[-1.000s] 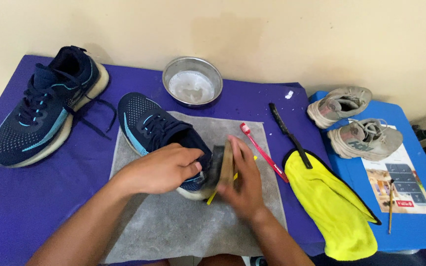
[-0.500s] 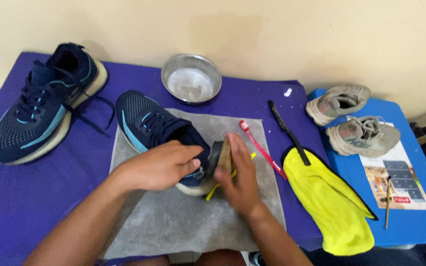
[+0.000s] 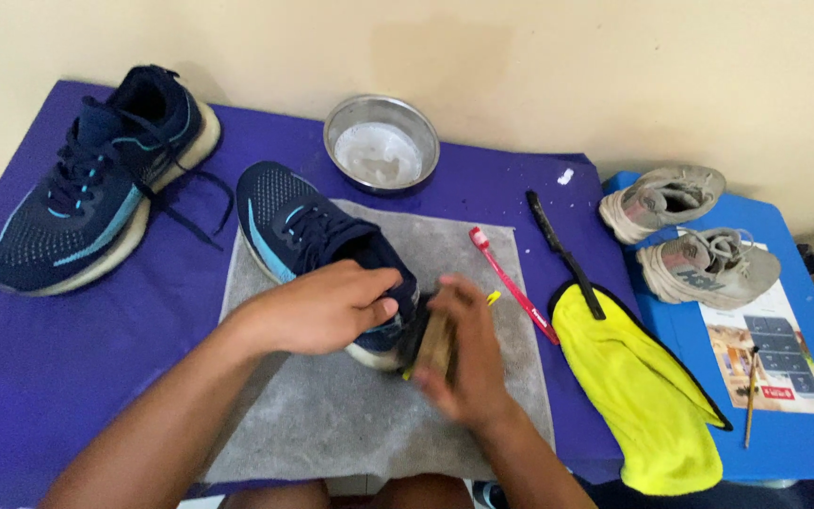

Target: Cleaning a blue sneaker using brushes and cleaning solution

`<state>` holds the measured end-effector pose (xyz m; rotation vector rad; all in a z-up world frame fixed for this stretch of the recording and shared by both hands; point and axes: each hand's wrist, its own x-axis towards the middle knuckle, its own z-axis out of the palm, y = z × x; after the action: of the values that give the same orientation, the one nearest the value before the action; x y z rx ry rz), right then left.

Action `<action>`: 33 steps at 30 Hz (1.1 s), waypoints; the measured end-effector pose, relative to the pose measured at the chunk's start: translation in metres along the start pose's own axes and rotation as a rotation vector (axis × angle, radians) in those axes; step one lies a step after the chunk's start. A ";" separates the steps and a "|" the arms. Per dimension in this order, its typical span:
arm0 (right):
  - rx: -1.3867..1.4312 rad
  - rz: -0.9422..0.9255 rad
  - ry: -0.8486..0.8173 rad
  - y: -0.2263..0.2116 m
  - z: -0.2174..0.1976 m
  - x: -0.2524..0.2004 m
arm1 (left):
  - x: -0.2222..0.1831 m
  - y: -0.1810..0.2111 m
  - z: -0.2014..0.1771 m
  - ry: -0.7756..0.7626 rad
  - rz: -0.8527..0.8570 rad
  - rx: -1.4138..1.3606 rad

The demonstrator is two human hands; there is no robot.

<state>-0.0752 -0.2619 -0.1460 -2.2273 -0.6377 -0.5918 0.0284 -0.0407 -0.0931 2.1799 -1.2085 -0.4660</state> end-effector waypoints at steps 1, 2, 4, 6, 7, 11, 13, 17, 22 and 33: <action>0.003 0.006 -0.005 0.005 0.004 0.002 | -0.001 0.000 0.001 -0.004 -0.004 -0.007; 0.024 0.083 -0.005 0.012 0.007 0.005 | 0.000 0.001 0.000 -0.006 -0.023 0.007; 0.042 0.154 0.006 0.013 0.009 0.005 | 0.001 0.003 -0.001 -0.008 -0.036 0.032; -0.116 0.005 0.126 0.002 0.008 -0.004 | -0.002 0.004 0.001 0.005 -0.062 0.032; -0.115 0.001 0.125 0.002 0.015 -0.015 | -0.001 0.006 -0.001 0.009 -0.064 0.033; -0.313 -0.146 0.325 -0.008 0.033 -0.028 | -0.001 0.008 -0.002 0.003 -0.094 0.020; -0.366 -0.076 0.405 -0.005 0.037 -0.027 | 0.002 0.005 -0.002 0.014 -0.090 0.018; -0.440 -0.338 0.095 -0.011 0.039 -0.025 | 0.005 0.000 0.007 0.020 -0.102 0.034; -0.496 -0.208 0.346 -0.002 0.042 -0.018 | 0.011 -0.006 0.009 0.095 -0.063 -0.012; -0.556 -0.492 -0.059 -0.001 0.043 -0.025 | 0.029 -0.066 0.039 0.221 0.470 0.284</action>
<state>-0.0854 -0.2357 -0.1873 -2.6101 -1.1850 -1.0558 0.0642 -0.0513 -0.1663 2.0048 -1.6715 0.1466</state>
